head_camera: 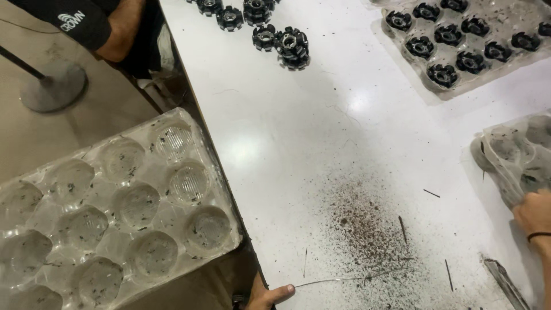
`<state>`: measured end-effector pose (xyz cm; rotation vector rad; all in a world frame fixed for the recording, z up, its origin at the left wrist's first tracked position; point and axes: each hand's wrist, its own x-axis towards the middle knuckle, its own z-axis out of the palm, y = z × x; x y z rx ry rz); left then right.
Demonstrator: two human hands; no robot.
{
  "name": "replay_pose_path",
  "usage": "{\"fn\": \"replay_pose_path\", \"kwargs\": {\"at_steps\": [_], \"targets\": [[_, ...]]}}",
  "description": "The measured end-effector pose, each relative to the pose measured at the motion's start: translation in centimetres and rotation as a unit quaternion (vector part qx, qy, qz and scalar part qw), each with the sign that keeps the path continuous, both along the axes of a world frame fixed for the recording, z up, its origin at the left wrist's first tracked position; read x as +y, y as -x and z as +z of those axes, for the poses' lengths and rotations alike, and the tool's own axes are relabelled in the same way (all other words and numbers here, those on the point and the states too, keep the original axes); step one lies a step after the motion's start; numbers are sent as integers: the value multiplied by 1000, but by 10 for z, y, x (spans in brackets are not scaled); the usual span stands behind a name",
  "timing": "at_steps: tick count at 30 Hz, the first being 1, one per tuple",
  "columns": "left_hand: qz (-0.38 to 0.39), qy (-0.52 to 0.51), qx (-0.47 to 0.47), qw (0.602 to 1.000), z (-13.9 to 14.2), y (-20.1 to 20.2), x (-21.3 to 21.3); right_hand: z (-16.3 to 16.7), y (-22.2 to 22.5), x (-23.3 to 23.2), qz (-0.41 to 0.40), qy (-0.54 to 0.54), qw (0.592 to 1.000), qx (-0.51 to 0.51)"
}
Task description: The person uses a soldering iron to solder the terminals of black cylindrical rotor components arranged in rows on a workbench. They then place the soldered components into a plastic tray, arrange additional rotors on the bench, and continue soldering terminals on more components.
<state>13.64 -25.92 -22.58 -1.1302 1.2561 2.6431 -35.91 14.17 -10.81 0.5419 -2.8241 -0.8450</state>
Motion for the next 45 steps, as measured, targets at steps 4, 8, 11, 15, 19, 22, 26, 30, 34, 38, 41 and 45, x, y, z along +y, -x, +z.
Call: {"fn": "replay_pose_path", "kwargs": {"at_steps": [4, 8, 11, 15, 19, 22, 26, 30, 34, 38, 41, 45], "targets": [[27, 27, 5, 999, 22, 9, -1, 10, 8, -72, -28, 114, 993, -21], [5, -1, -12, 1000, 24, 13, -6, -9, -42, -150, 47, 147, 987, -35], [-15, 20, -14, 1000, 18, 14, -12, -26, -90, -195, 40, 126, 989, -73], [-32, 82, 46, 995, 8, 22, -22, -41, -166, -227, 73, 196, 977, -34], [-17, 300, 10, 954, 10, 19, -35, -40, -241, -235, 116, 132, 984, -40], [-91, 530, -112, 836, 14, 15, -42, -18, -283, -200, 157, 202, 951, -176], [-58, 773, 116, 622, 15, 22, -26, 27, -299, -98, 179, 442, 820, -316], [-409, 583, 299, 635, 19, 41, 37, 42, -329, -24, 193, 530, 725, -395], [-579, 559, 351, 479, 31, 37, 118, 40, -349, -2, 138, 401, 816, -394], [-627, 528, 435, 373, 48, 43, 149, 38, -362, -1, 84, 312, 819, -475], [-639, 516, 452, 348, 47, 53, 151, 38, -367, -3, 103, 293, 827, -468], [-545, 555, 516, 358, 31, 42, 148, 35, -369, -10, 144, 284, 820, -476]]}}
